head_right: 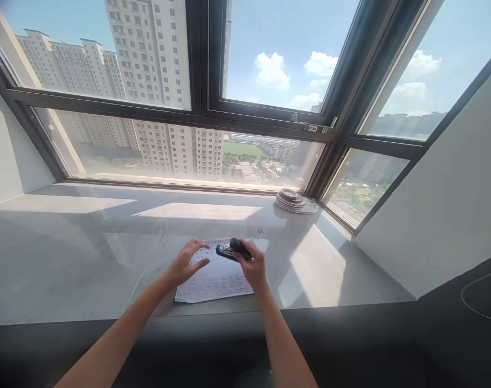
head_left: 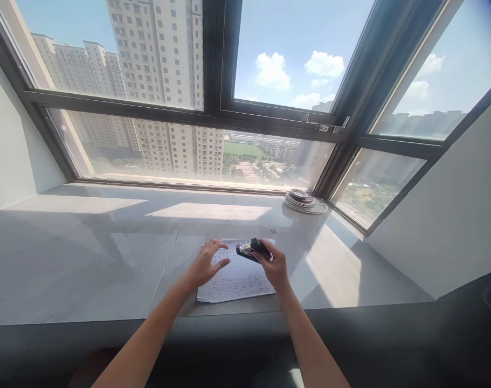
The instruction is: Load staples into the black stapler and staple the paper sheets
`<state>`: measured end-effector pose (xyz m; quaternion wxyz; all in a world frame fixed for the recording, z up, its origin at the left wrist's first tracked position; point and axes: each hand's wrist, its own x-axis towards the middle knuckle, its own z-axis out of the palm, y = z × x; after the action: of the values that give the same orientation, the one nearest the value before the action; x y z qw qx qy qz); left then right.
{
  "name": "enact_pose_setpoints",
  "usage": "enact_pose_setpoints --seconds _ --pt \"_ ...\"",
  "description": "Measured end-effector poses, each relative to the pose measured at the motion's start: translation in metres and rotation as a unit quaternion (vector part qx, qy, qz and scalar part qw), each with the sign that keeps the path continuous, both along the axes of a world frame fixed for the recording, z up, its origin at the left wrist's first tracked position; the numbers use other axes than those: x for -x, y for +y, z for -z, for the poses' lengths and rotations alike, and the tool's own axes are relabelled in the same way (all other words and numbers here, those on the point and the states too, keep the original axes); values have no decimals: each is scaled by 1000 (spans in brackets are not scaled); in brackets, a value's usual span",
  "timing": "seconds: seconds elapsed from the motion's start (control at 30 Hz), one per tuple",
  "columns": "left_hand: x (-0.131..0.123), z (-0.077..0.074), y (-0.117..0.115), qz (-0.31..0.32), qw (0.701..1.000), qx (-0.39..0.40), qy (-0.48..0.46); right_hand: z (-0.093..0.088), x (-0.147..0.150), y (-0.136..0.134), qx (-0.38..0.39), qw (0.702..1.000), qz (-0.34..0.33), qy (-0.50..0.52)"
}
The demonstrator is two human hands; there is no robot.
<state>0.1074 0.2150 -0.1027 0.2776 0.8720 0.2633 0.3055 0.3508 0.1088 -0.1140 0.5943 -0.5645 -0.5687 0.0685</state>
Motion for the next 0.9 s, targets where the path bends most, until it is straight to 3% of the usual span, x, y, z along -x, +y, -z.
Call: enact_pose_setpoints --seconds 0.2,0.33,0.5,0.67,0.9 --pt "-69 3 -42 45 986 -112 114 0 -106 -40 51 981 181 -52" --pt "-103 22 -52 57 974 -134 174 12 -141 -38 117 978 164 -55" --pt "-103 42 -52 65 975 -126 168 16 -135 -31 151 986 55 -34" --pt "-100 39 -54 67 978 -120 155 6 -116 -31 191 980 7 -48" --pt "-94 33 -59 86 979 -117 143 -15 -113 -29 247 964 -24 -97"
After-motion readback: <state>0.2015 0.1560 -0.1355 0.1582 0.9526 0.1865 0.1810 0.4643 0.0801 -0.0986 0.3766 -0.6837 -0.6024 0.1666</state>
